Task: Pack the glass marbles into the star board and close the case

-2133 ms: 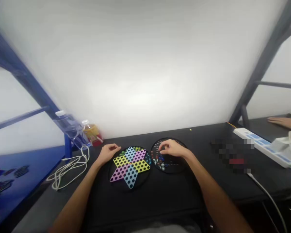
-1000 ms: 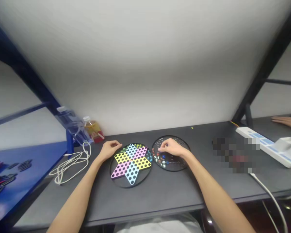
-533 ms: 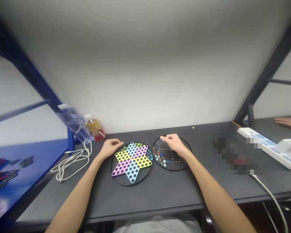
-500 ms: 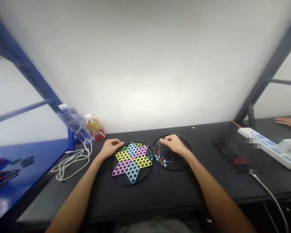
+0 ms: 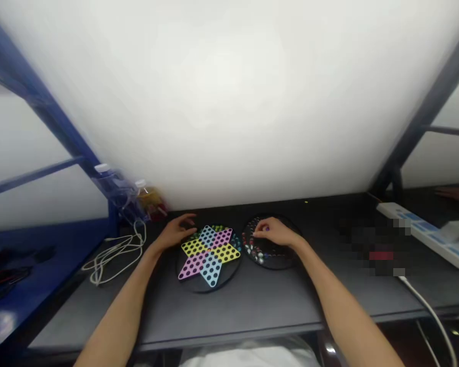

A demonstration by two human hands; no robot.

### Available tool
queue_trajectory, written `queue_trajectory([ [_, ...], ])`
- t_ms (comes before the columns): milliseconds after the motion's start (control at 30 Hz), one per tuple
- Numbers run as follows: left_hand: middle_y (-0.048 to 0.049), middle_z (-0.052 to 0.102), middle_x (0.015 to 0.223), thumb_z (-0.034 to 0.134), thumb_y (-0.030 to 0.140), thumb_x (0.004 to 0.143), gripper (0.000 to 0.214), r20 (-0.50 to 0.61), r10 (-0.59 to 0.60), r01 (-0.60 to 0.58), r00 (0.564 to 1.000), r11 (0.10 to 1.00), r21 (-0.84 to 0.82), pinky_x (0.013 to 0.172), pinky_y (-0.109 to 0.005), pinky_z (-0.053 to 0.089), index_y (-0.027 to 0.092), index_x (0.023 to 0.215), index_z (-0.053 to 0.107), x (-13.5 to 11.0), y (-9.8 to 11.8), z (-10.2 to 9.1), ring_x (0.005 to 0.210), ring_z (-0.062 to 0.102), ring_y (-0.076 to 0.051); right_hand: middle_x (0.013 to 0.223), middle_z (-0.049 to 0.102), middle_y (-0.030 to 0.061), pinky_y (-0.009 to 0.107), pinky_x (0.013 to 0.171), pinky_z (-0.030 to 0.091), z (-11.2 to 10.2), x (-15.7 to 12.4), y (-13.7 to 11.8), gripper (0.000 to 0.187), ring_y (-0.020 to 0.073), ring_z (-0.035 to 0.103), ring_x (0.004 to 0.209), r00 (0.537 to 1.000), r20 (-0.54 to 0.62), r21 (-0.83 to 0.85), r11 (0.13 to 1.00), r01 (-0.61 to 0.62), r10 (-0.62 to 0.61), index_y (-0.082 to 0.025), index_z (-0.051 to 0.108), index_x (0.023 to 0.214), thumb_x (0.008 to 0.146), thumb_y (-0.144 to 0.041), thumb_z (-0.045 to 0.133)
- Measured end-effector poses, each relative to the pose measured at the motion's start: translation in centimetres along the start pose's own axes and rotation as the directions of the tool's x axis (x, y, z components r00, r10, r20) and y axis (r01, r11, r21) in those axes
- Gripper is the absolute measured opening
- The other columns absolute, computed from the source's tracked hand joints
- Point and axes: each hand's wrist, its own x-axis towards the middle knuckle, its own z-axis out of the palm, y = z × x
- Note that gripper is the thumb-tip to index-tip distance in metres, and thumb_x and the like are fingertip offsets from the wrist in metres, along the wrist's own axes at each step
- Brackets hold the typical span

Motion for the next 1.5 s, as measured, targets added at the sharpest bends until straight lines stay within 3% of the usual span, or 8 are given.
queue_trajectory([
  [200, -0.0125, 0.051, 0.126, 0.070, 0.029, 0.070, 0.084, 0.347, -0.020, 0.073, 0.938, 0.987, -0.142, 0.056, -0.026, 0.054, 0.031, 0.145, 0.030, -1.3, 1.1, -2.7, 0.074, 0.064, -0.013, 0.049, 0.023, -0.0119, 0.018, 0.037, 0.012, 0.2, 0.3, 0.6, 0.034, 0.0041, 0.015, 0.041, 0.980, -0.104, 0.695, 0.718, -0.050, 0.169, -0.019, 0.055, 0.080, 0.074, -0.046, 0.074],
  [367, -0.0124, 0.052, 0.127, 0.077, 0.030, 0.065, 0.089, 0.443, -0.007, 0.064, 0.896, 0.991, -0.116, 0.068, -0.030, 0.056, 0.031, 0.144, 0.036, -2.0, 2.0, -4.0, 0.084, 0.064, -0.016, 0.051, 0.022, -0.0095, 0.019, 0.034, 0.013, -0.3, 0.7, 0.7, 0.030, 0.0067, 0.012, 0.041, 0.981, -0.077, 0.899, 0.438, -0.009, 0.177, -0.020, 0.051, 0.077, 0.084, -0.048, 0.058],
  [533, -0.0097, 0.064, 0.101, 0.067, 0.048, 0.075, 0.062, 0.226, -0.071, 0.095, 0.972, 0.991, -0.095, 0.049, -0.024, 0.051, 0.018, 0.128, 0.055, -1.0, 0.9, -2.1, 0.066, 0.063, -0.015, 0.048, 0.023, -0.0082, 0.022, 0.036, 0.009, 0.1, 0.8, 0.9, 0.050, 0.0063, 0.013, 0.040, 0.958, -0.133, 0.778, 0.625, -0.058, 0.255, -0.022, 0.033, 0.057, 0.082, -0.058, 0.058],
  [700, -0.0039, 0.065, 0.070, 0.059, 0.054, 0.080, 0.048, 0.020, -0.086, 0.086, 0.996, 0.996, 0.010, 0.041, -0.022, 0.042, 0.014, 0.104, 0.068, -0.3, -0.3, -0.4, 0.048, 0.055, -0.012, 0.048, 0.045, -0.0013, 0.025, 0.048, 0.027, -0.3, -1.1, 0.7, 0.047, 0.0106, 0.038, 0.047, 0.986, -0.156, 0.070, 0.996, -0.050, 0.061, -0.017, 0.053, 0.052, 0.083, -0.053, 0.059],
  [833, -0.0026, 0.065, 0.061, 0.058, 0.054, 0.080, 0.045, -0.047, -0.103, 0.105, 0.994, 0.993, 0.051, 0.040, -0.022, 0.039, 0.014, 0.097, 0.070, -0.3, -0.5, 0.0, 0.044, 0.054, -0.012, 0.076, 0.068, 0.0040, 0.028, 0.065, 0.038, -1.1, -4.1, 0.0, 0.029, 0.0182, 0.057, 0.069, 0.999, 0.024, -0.171, 0.984, 0.040, -0.036, -0.019, 0.070, 0.078, 0.088, -0.042, 0.055],
  [1067, -0.0020, 0.066, 0.060, 0.058, 0.051, 0.080, 0.041, -0.057, -0.071, 0.076, 0.996, 0.993, 0.094, 0.044, -0.023, 0.042, 0.015, 0.094, 0.072, -0.1, -0.8, 0.1, 0.046, 0.056, -0.014, 0.074, 0.067, 0.0032, 0.030, 0.068, 0.038, -0.4, -6.7, -0.7, 0.016, 0.0218, 0.058, 0.074, 0.993, 0.106, -0.264, 0.964, -0.018, 0.047, -0.026, 0.067, 0.094, 0.082, -0.037, 0.065],
  [1333, -0.0024, 0.067, 0.061, 0.057, 0.051, 0.079, 0.042, -0.059, -0.059, 0.065, 0.997, 0.992, 0.108, 0.047, -0.024, 0.044, 0.015, 0.094, 0.072, 0.0, -1.1, 0.1, 0.046, 0.057, -0.014, 0.058, 0.051, -0.0033, 0.024, 0.050, 0.033, -0.3, -6.3, -0.5, 0.025, 0.0125, 0.043, 0.051, 0.993, 0.039, 0.145, 0.983, -0.112, 0.108, -0.024, 0.061, 0.094, 0.084, -0.047, 0.061],
  [1500, -0.0040, 0.071, 0.071, 0.056, 0.047, 0.080, 0.038, -0.069, -0.060, 0.068, 0.996, 0.991, 0.116, 0.051, -0.025, 0.046, 0.016, 0.096, 0.073, 0.2, -1.4, 0.2, 0.049, 0.059, -0.014, 0.052, 0.024, -0.0097, 0.022, 0.036, 0.009, -1.4, -5.1, -0.9, 0.025, 0.0074, 0.007, 0.040, 0.976, -0.055, 0.750, 0.654, -0.100, 0.213, -0.025, 0.053, 0.096, 0.086, -0.048, 0.053],
])
